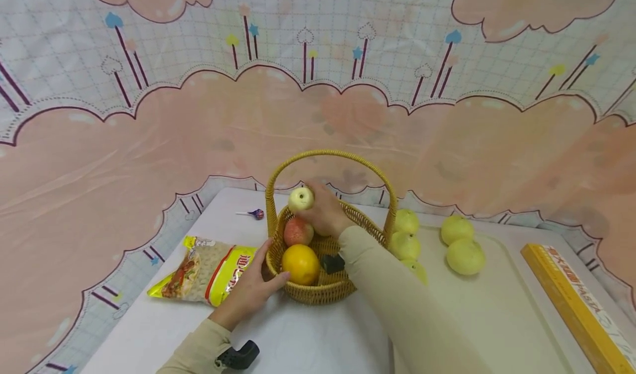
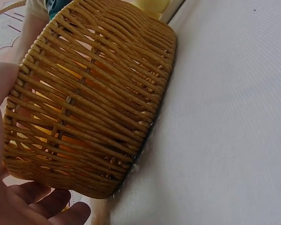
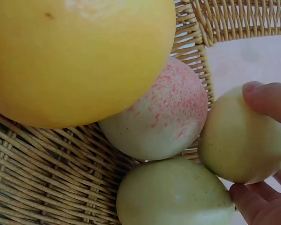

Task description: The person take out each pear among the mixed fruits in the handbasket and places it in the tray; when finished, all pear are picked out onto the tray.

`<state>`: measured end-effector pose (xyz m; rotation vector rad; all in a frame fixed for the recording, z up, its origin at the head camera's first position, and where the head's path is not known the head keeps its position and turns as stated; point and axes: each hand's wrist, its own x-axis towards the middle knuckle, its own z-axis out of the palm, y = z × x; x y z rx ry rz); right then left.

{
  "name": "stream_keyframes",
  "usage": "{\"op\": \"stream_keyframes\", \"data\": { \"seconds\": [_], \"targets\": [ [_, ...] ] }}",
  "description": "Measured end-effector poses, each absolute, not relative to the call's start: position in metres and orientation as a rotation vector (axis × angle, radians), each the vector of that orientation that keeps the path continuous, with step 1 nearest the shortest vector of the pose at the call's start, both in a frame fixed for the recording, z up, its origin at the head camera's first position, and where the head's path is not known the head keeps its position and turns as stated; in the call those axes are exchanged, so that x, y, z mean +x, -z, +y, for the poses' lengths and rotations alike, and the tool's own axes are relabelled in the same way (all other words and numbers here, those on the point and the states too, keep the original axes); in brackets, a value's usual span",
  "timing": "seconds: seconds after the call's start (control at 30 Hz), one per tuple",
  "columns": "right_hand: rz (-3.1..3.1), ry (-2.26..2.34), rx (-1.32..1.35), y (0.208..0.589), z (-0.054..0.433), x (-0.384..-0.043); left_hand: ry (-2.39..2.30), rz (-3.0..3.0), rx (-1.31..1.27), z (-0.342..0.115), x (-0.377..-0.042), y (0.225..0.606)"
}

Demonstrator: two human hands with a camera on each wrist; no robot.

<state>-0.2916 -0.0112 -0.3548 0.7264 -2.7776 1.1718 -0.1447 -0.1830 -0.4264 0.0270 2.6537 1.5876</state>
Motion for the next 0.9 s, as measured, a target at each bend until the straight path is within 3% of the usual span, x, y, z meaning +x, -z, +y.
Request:
{"op": "stream_keyframes", "data": {
  "seconds": [0.9],
  "targets": [
    [-2.623,-1.211,0.964,0.343,0.044,-0.238,-1.564,2.650,0.018,-0.185,-0.144,0.425]
  ]
}}
